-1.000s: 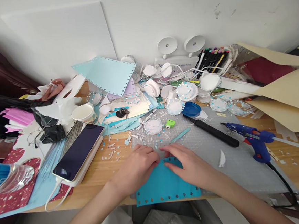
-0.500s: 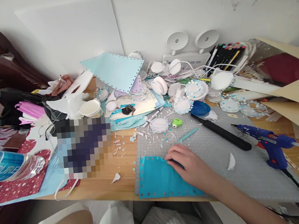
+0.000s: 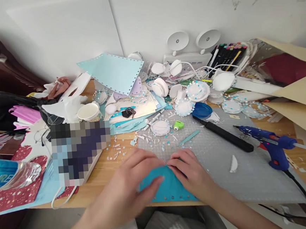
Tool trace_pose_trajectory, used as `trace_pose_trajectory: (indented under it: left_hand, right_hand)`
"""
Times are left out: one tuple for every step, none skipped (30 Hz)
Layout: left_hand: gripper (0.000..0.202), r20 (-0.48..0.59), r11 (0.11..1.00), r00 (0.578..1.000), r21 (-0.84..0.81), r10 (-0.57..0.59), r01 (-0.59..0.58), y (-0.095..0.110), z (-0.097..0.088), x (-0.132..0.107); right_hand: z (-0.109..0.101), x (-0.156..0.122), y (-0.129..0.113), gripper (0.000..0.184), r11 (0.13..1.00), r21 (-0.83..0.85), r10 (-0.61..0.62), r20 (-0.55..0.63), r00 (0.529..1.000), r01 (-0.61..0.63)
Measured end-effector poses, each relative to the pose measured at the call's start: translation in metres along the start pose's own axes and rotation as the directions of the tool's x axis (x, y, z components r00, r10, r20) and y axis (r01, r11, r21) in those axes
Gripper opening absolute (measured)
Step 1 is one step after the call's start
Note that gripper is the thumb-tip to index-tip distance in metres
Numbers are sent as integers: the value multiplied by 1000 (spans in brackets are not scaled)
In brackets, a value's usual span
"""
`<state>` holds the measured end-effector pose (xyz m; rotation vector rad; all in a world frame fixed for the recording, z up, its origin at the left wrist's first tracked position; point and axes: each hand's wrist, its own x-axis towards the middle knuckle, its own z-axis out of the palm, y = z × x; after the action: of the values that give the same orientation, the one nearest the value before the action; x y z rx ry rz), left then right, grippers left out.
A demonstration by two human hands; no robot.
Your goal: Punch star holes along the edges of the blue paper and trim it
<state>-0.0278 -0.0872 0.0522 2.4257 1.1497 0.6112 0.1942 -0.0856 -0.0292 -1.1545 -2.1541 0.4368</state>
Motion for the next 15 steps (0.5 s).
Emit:
trace_pose_trajectory:
  left_hand:
    - [27, 21, 1000, 1000, 17, -9, 9, -8, 8, 6]
    - [27, 47, 999, 999, 35, -20, 18, -16, 16, 10]
    - [27, 64, 998, 997, 60, -32, 28, -22, 25, 12]
    - [26, 93, 998, 995, 57, -42, 37, -27, 32, 13]
    - [24, 115, 998, 992, 49, -47, 42, -31, 37, 12]
    - [21, 134, 998, 990, 39, -49, 44, -33, 41, 11]
    - [20, 149, 999, 988, 31, -45, 40, -34, 43, 9]
    - [20, 157, 999, 987, 31, -35, 30, -34, 43, 8]
    - [21, 161, 999, 987, 37, -21, 15, -33, 43, 6]
    - [22, 164, 999, 986, 49, -4, -4, -33, 42, 6]
    - [22, 169, 998, 985, 61, 18, -28, -32, 40, 5]
    - [22, 173, 996, 984, 75, 40, -54, -32, 39, 5]
    - [23, 177, 993, 982, 87, 63, -79, -32, 39, 4]
    - [23, 181, 990, 980, 97, 85, -104, -33, 38, 4]
    - [23, 186, 986, 977, 106, 108, -129, -33, 38, 3]
  right_hand:
    - [0, -1, 0, 15, 1000, -21, -11, -11, 1000, 11]
    - [0, -1, 0, 16, 999, -38, -19, -18, 1000, 19]
    - [0, -1, 0, 16, 998, -52, -27, -24, 999, 26]
    - [0, -1, 0, 17, 997, -63, -36, -29, 999, 34]
    - [0, -1, 0, 17, 997, -72, -42, -33, 999, 39]
    - [0, 0, 0, 18, 996, -80, -48, -39, 998, 45]
    - [0, 0, 0, 18, 995, -90, -55, -45, 998, 50]
    - [0, 0, 0, 19, 993, -101, -63, -47, 997, 58]
    - [0, 0, 0, 20, 991, -115, -77, -50, 996, 71]
    - [0, -1, 0, 21, 987, -132, -96, -51, 994, 88]
    - [0, -2, 0, 22, 982, -154, -119, -46, 992, 111]
    - [0, -4, 0, 23, 974, -181, -147, -31, 989, 139]
    - [0, -6, 0, 24, 963, -212, -173, -7, 985, 168]
    - [0, -7, 0, 25, 951, -242, -195, 19, 981, 194]
    - [1, -9, -1, 25, 940, -268, -208, 43, 977, 212]
